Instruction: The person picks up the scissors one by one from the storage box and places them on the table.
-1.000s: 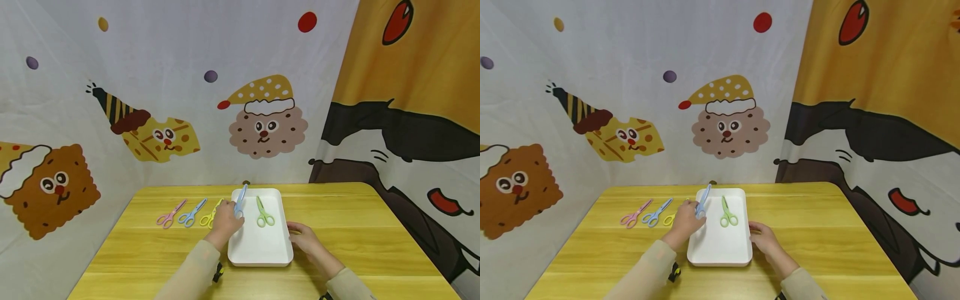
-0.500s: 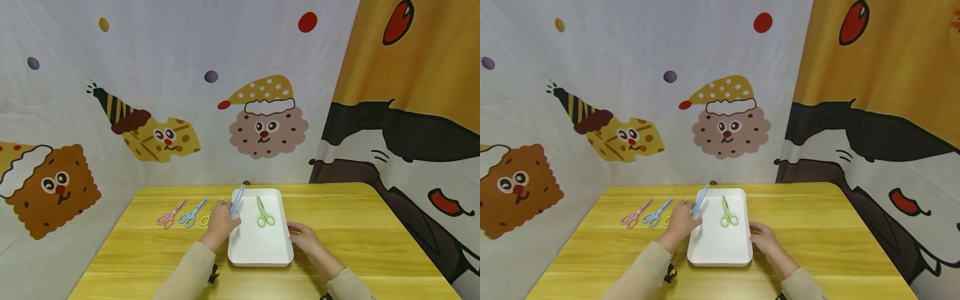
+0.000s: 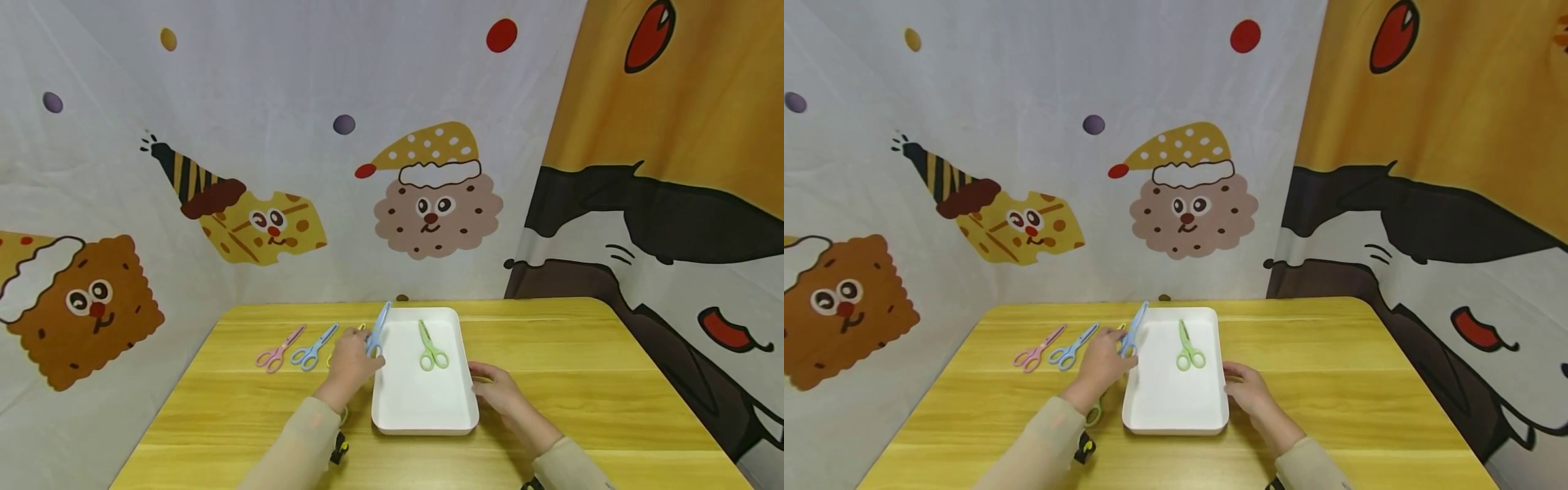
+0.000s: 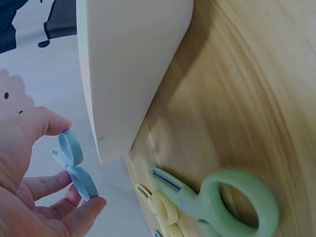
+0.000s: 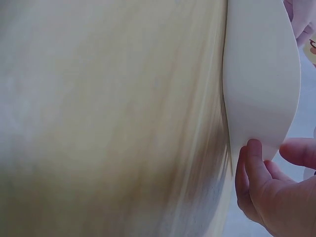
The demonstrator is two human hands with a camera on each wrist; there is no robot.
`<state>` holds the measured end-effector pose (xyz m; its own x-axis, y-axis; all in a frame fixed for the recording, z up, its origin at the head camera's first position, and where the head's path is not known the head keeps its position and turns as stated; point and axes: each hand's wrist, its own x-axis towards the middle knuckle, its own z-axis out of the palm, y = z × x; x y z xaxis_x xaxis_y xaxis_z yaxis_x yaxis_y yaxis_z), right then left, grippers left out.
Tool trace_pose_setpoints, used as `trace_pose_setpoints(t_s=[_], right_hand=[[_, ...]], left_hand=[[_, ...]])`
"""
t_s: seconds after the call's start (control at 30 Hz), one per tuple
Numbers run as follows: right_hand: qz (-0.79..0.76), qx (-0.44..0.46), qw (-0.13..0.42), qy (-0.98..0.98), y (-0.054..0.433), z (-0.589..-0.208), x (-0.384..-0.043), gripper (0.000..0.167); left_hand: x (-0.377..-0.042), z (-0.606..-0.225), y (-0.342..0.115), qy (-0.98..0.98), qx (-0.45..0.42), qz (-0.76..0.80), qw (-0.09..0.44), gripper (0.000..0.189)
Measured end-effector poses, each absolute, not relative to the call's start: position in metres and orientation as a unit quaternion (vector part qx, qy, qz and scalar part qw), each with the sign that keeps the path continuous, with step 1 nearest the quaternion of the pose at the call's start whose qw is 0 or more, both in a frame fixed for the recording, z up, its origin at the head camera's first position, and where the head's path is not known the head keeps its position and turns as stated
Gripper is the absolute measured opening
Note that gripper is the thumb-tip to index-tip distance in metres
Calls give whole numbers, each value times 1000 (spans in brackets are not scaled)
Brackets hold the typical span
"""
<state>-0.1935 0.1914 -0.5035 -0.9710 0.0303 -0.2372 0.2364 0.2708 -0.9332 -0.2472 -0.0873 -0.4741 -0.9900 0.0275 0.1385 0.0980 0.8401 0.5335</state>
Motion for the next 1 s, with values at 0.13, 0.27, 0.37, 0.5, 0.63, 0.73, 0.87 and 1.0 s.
trace_pose_setpoints(t_s=[0.13, 0.27, 0.37, 0.5, 0.63, 0.73, 0.87, 1.0], right_hand=[[-601, 84, 86, 790, 191, -504, -194, 42], [-601, 84, 83, 791, 191, -505, -194, 42], [-598, 86, 81, 793, 191, -505, -194, 42], [-598, 84, 80, 793, 191, -505, -194, 43], [-597, 79, 83, 794, 192, -504, -194, 43], [-600, 77, 84, 792, 192, -504, -194, 43], [-602, 79, 80, 791, 191, -504, -194, 43], [-594, 81, 80, 796, 191, -504, -194, 43]], left_hand=[[-246, -473, -92, -954, -38, -290, 66, 59], [-244, -471, -97, -954, -34, -292, 65, 61], [-243, -471, -100, -954, -32, -291, 64, 61], [-243, -472, -104, -954, -33, -289, 67, 60], [-242, -471, -108, -954, -43, -287, 79, 58], [-240, -472, -110, -955, -48, -281, 85, 57], [-239, -473, -113, -954, -44, -284, 82, 58], [-237, -472, -117, -951, -33, -299, 66, 60]])
